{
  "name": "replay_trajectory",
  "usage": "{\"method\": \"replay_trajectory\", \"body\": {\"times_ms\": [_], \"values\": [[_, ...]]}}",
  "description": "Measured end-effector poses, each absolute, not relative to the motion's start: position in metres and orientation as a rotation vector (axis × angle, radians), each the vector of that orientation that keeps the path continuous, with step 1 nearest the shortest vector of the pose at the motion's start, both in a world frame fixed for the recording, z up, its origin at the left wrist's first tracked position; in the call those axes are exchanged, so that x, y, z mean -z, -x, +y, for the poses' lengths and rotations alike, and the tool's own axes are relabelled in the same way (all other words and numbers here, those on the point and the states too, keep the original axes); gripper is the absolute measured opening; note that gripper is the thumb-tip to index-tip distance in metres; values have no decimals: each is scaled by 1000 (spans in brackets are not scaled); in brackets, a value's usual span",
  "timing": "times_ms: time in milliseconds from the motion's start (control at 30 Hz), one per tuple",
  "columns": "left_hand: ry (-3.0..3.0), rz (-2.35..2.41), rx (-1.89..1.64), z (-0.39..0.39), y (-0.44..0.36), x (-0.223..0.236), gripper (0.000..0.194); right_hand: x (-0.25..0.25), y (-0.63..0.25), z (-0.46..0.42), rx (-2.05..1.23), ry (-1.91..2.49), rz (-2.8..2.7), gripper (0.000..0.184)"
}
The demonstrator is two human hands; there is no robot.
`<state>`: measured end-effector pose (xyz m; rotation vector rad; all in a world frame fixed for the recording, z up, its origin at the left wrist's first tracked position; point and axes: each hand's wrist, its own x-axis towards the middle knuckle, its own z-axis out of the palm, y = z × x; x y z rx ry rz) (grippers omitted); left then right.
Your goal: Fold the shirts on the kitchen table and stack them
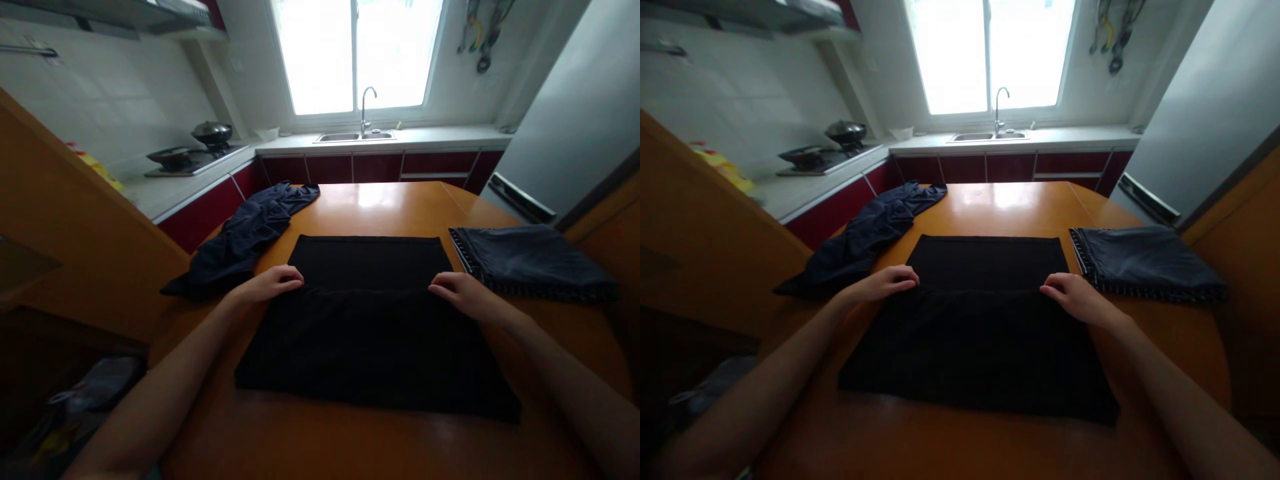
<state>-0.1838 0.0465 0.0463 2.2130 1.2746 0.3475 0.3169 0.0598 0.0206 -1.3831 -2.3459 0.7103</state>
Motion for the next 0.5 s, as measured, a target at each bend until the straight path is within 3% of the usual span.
{"method": "replay_trajectory", "body": {"times_ms": [267,500], "values": [[-2255,1341,-568,51,179,-30,40,-20,-320,60,-674,1434,-2389,32],[-2397,1381,-473,49,175,-26,34,-14,-316,59,-477,1478,-2373,27]]}}
